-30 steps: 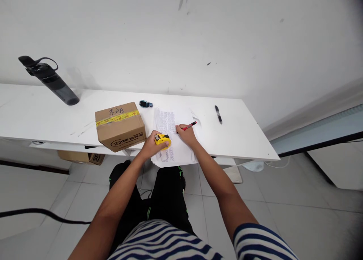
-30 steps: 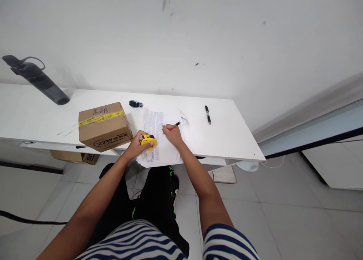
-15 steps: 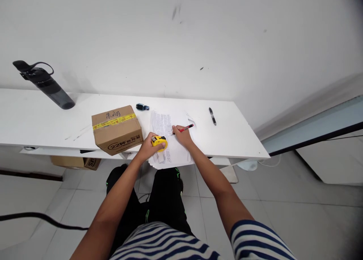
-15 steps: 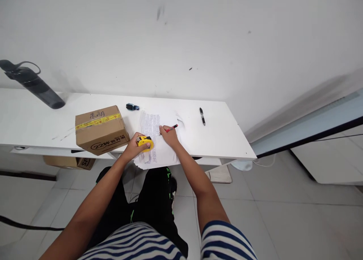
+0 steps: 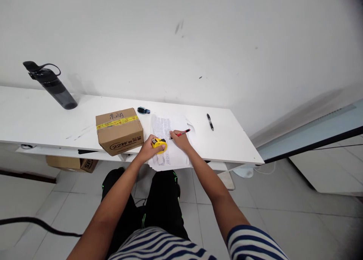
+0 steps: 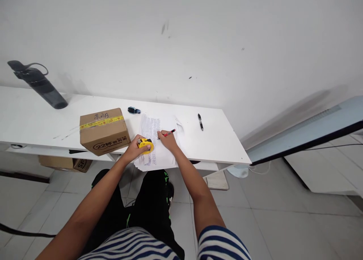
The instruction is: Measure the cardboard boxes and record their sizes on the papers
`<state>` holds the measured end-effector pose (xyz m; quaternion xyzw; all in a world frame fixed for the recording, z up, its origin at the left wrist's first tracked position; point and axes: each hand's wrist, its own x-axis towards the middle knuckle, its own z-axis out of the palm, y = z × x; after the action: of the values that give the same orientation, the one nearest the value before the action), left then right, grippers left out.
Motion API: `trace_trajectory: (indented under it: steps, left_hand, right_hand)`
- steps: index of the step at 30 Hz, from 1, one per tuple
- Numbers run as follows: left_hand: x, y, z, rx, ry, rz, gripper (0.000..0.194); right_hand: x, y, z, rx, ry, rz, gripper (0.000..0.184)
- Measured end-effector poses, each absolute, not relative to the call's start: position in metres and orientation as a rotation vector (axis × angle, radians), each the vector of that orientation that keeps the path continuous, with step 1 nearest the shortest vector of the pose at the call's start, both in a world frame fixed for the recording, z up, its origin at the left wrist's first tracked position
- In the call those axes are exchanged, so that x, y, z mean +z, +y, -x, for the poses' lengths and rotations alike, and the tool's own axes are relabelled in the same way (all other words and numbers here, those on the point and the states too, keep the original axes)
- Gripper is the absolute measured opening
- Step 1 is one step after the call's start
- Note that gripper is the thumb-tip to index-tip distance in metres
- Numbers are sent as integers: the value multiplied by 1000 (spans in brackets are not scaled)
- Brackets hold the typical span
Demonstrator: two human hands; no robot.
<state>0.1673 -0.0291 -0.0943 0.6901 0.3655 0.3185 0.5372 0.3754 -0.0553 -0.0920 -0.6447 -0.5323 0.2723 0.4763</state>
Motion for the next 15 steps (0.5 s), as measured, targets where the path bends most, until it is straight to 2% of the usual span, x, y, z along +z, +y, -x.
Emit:
trace_trajectory:
  steps: [3, 8, 12, 15]
  left_hand:
    - [-95, -31, -166, 769, 874, -1646, 50]
    - [-96, -33, -169, 806, 932, -1647, 47]
    - [-90, -43, -168, 873, 1048, -1669, 46]
    - [-71, -67, -152, 984, 1105, -1724, 46]
  right_hand:
    - [-91, -58, -375, 579, -1336, 1629, 44]
    - [-97, -54, -370, 181, -1329, 1786, 38]
    - [-91, -47, -361, 313, -1269, 1975, 66]
    - [-72, -64, -350, 458, -1183, 1772, 74]
